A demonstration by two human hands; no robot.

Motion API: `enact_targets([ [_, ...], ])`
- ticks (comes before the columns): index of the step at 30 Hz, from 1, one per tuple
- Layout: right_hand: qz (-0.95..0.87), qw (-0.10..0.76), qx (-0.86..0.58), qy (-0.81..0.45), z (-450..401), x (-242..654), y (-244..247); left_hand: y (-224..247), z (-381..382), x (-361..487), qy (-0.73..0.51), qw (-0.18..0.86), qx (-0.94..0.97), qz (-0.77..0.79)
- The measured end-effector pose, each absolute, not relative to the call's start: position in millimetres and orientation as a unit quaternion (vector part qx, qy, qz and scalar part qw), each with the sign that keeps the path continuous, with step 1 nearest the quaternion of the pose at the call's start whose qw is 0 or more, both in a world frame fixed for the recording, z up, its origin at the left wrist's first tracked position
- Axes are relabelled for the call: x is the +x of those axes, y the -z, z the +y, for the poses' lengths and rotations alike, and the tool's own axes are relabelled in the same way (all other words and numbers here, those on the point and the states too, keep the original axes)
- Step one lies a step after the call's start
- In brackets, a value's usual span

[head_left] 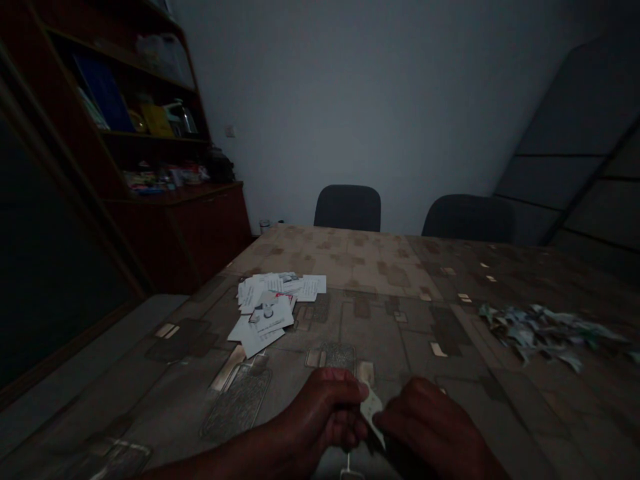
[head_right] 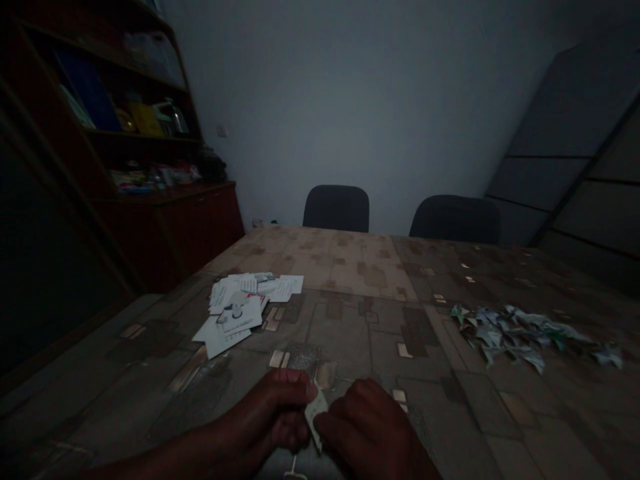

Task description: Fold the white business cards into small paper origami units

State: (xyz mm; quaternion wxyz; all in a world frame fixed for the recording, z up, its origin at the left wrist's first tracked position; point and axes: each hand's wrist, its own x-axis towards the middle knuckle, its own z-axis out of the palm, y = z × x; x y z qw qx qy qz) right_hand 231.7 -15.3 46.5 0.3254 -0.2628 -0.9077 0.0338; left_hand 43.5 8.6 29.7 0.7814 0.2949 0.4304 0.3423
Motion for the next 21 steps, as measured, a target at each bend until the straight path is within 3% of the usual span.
enact_targets([
  [11,-0.901,0.323,-0.288,0.005,-12.7,227.2,-43.1,-28.1,7.8,46.0,-0.336,0.78,0.337,0.407],
  [21,-0.863,0.38,-0.313,-0.111,-15.1,221.4,-50.7,-22.5,8.5,44.9,-0.312,0.805,0.31,0.399],
])
